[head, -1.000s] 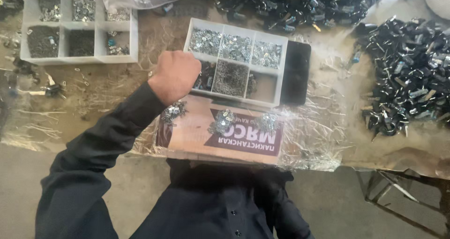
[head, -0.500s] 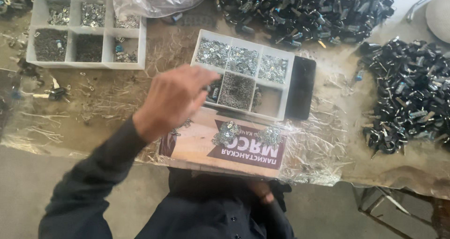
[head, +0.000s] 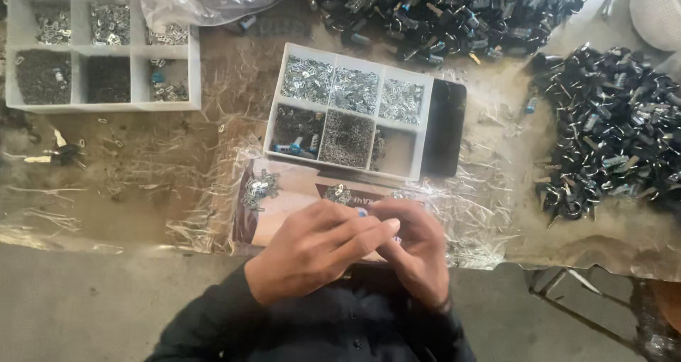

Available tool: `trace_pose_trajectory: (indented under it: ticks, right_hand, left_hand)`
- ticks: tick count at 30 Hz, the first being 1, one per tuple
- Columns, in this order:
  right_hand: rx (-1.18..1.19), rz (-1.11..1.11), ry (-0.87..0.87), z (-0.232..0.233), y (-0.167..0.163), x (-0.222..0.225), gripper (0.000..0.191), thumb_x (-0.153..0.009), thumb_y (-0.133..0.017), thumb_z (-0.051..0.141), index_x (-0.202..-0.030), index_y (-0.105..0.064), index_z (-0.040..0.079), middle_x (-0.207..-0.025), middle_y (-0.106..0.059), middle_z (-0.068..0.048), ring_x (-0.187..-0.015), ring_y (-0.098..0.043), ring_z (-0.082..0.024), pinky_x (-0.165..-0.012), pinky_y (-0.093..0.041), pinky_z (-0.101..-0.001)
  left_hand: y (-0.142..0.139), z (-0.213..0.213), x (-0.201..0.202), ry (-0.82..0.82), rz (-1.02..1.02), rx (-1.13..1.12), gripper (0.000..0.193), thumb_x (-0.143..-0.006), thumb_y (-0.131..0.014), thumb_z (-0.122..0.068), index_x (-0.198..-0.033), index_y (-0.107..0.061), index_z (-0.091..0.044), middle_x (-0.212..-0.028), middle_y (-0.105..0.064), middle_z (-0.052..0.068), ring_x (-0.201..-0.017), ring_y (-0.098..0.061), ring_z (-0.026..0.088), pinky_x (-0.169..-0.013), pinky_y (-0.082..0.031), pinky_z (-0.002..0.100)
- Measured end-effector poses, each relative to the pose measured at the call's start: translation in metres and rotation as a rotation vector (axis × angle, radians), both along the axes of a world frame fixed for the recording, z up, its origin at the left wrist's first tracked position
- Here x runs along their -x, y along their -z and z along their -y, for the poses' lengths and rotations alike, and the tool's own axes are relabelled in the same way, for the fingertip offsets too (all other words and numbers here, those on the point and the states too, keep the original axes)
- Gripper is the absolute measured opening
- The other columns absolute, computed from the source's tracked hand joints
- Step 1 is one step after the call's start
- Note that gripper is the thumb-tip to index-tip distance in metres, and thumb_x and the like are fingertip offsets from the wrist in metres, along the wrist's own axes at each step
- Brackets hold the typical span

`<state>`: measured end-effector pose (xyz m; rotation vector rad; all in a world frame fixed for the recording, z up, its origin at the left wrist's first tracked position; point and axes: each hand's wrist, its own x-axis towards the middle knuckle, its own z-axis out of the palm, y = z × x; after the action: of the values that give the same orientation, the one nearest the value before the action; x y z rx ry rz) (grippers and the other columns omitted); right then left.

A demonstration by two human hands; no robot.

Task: The person sits at a workbench and assembles small metal clamp fittings by hand, picking components from a compartment organizer box and pressing them together. Assembled pieces are set on the bench beside the box while the person continues fitting more components one at a time.

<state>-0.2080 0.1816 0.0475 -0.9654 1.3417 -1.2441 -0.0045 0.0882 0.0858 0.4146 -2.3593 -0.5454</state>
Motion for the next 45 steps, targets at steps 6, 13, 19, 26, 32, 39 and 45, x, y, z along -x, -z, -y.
trace_pose_trajectory:
  ticks: [6, 13, 19, 26, 32, 39, 45]
  right_hand:
    - [0.064, 0.456, 0.057, 0.036, 0.017, -0.007, 0.017, -0.092, -0.071, -0.002, -0.106, -0.063, -0.003, -0.107, -0.072, -0.014, -0.096, -0.071, -0.02, -0.086, -0.058, -0.0346]
    - [0.086, 0.264, -0.002, 0.067, 0.021, -0.012, 0.018, -0.092, -0.075, -0.003, -0.101, -0.06, 0.0, -0.105, -0.068, -0.008, -0.097, -0.065, -0.015, -0.085, -0.054, -0.0315]
    - [0.255, -0.643, -0.035, 0.131, 0.007, 0.008, 0.018, -0.087, -0.078, 0.012, -0.105, -0.073, 0.008, -0.103, -0.066, -0.004, -0.09, -0.062, -0.018, -0.075, -0.052, -0.0308]
    - [0.375, -1.239, -0.082, 0.16, 0.003, -0.02, 0.012, -0.084, -0.08, 0.008, -0.095, -0.074, 0.009, -0.098, -0.068, -0.005, -0.092, -0.061, -0.029, -0.078, -0.051, -0.0398]
    - [0.267, -0.708, 0.039, 0.157, 0.006, -0.01, 0.008, -0.087, -0.078, 0.007, -0.094, -0.075, 0.005, -0.091, -0.071, -0.005, -0.077, -0.064, -0.016, -0.071, -0.052, -0.0285]
    - [0.158, -0.438, -0.053, 0.16, 0.025, -0.002, 0.007, -0.094, -0.075, 0.007, -0.093, -0.074, 0.001, -0.09, -0.069, -0.005, -0.082, -0.063, -0.013, -0.073, -0.051, -0.0261]
    - [0.115, -0.363, -0.103, 0.162, 0.024, 0.002, 0.007, -0.096, -0.073, 0.007, -0.094, -0.074, 0.0, -0.091, -0.068, -0.005, -0.083, -0.063, -0.012, -0.072, -0.051, -0.026]
  left_hand:
    - [0.007, 0.012, 0.007, -0.195, -0.214, -0.16, 0.05, -0.087, -0.079, 0.0, -0.133, -0.06, -0.004, -0.128, -0.066, 0.01, -0.115, -0.066, 0.028, -0.095, -0.058, 0.039]
    - [0.035, 0.037, 0.009, -0.218, -0.199, -0.227, 0.05, -0.084, -0.079, -0.002, -0.132, -0.065, -0.002, -0.13, -0.067, 0.012, -0.117, -0.069, 0.032, -0.096, -0.059, 0.039]
    - [0.054, 0.068, 0.016, -0.496, -0.298, -0.487, 0.045, -0.086, -0.082, -0.006, -0.127, -0.066, -0.007, -0.129, -0.069, 0.012, -0.117, -0.071, 0.028, -0.097, -0.059, 0.037]
    - [0.054, 0.085, 0.023, -0.551, -0.118, -0.434, 0.043, -0.08, -0.081, -0.005, -0.121, -0.071, -0.012, -0.124, -0.07, 0.007, -0.112, -0.068, 0.028, -0.093, -0.056, 0.036]
    - [0.055, 0.091, 0.02, -0.56, -0.155, -0.428, 0.049, -0.076, -0.084, -0.005, -0.122, -0.067, -0.009, -0.12, -0.07, 0.008, -0.111, -0.068, 0.029, -0.094, -0.055, 0.038]
    - [0.056, 0.096, 0.023, -0.531, -0.217, -0.438, 0.047, -0.074, -0.087, -0.006, -0.117, -0.068, -0.009, -0.116, -0.07, 0.009, -0.108, -0.067, 0.031, -0.093, -0.055, 0.039]
    - [0.055, 0.098, 0.022, -0.523, -0.229, -0.436, 0.046, -0.074, -0.086, -0.005, -0.116, -0.069, -0.01, -0.117, -0.07, 0.007, -0.109, -0.067, 0.03, -0.093, -0.054, 0.04]
